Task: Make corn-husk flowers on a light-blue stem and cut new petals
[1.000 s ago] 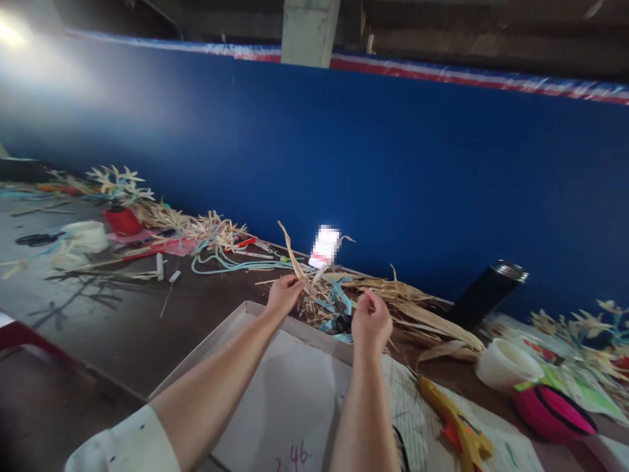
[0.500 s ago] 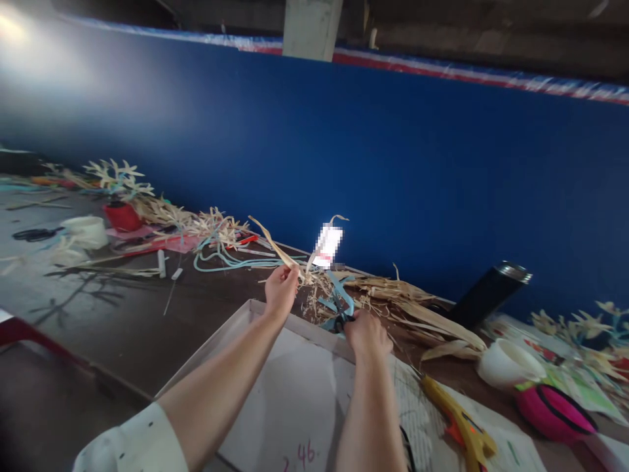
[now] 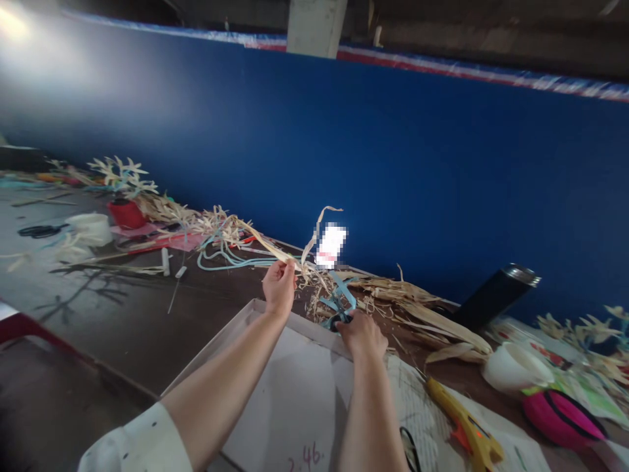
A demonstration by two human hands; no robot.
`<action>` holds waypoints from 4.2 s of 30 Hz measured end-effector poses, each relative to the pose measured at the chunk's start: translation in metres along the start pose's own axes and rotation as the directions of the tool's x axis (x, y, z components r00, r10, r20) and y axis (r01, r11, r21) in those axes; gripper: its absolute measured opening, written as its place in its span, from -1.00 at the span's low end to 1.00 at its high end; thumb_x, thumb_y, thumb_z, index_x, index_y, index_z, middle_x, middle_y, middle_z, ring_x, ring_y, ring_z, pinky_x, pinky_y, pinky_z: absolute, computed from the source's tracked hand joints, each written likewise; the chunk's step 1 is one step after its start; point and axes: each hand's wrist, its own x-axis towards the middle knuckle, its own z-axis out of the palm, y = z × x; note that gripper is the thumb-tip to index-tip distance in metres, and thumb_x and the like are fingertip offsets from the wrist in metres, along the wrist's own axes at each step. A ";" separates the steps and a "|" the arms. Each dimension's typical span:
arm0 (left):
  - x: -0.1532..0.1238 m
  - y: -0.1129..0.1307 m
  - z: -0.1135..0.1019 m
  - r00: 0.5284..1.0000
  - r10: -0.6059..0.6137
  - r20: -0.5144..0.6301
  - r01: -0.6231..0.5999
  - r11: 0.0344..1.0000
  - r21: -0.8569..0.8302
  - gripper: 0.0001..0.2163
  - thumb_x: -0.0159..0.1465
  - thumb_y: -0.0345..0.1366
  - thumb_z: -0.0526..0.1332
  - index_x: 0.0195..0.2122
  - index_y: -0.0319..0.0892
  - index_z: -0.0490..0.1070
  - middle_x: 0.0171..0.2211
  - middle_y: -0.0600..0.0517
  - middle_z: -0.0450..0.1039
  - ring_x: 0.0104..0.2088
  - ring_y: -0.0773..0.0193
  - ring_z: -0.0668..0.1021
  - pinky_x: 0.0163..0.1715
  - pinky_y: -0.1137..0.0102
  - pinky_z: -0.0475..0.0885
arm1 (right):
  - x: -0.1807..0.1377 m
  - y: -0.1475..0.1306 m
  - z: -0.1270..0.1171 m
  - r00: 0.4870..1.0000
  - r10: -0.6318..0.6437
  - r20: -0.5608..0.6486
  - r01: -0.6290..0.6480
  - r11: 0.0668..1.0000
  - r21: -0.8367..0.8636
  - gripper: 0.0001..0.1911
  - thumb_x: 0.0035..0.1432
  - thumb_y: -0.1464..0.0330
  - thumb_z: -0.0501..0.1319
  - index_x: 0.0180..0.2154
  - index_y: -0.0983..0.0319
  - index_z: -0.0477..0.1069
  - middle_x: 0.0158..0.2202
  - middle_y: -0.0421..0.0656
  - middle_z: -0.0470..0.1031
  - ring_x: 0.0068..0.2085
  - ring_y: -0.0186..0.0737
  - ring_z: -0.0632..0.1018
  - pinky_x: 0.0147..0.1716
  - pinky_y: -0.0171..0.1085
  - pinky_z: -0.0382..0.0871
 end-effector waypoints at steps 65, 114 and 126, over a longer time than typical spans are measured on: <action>0.003 -0.006 0.003 0.953 -0.244 0.178 0.283 0.929 -0.239 -0.84 0.01 -0.26 0.25 -0.54 -0.27 0.39 -0.77 0.18 0.19 -0.76 0.51 0.19 -0.73 0.54 0.07 | -0.033 -0.048 -0.014 0.902 -0.381 0.205 -0.036 0.405 0.913 -0.56 -0.18 0.08 0.36 -0.27 0.20 0.47 -0.55 -0.23 0.41 -0.55 -0.34 0.36 -0.63 -0.38 0.10; -0.006 -0.001 0.008 0.926 -0.279 0.254 0.335 0.917 -0.217 -0.81 0.02 -0.25 0.26 -0.51 -0.31 0.48 -0.77 0.13 0.20 -0.74 0.49 0.21 -0.72 0.54 0.04 | -0.026 -0.044 -0.011 0.946 -0.319 0.051 0.101 0.443 0.891 -0.61 -0.19 0.14 0.37 -0.33 0.24 0.48 -0.63 -0.25 0.34 -0.63 -0.36 0.29 -0.63 -0.33 0.10; -0.011 0.005 0.005 0.906 -0.208 0.369 0.228 0.973 -0.013 -0.82 0.07 -0.23 0.24 -0.55 -0.24 0.46 -0.76 0.13 0.21 -0.73 0.45 0.21 -0.68 0.50 0.07 | -0.006 -0.014 -0.012 0.985 0.164 -0.056 0.056 0.002 0.998 -0.60 -0.22 0.13 0.38 -0.36 0.22 0.38 -0.48 -0.21 0.46 -0.54 -0.33 0.43 -0.76 -0.44 0.05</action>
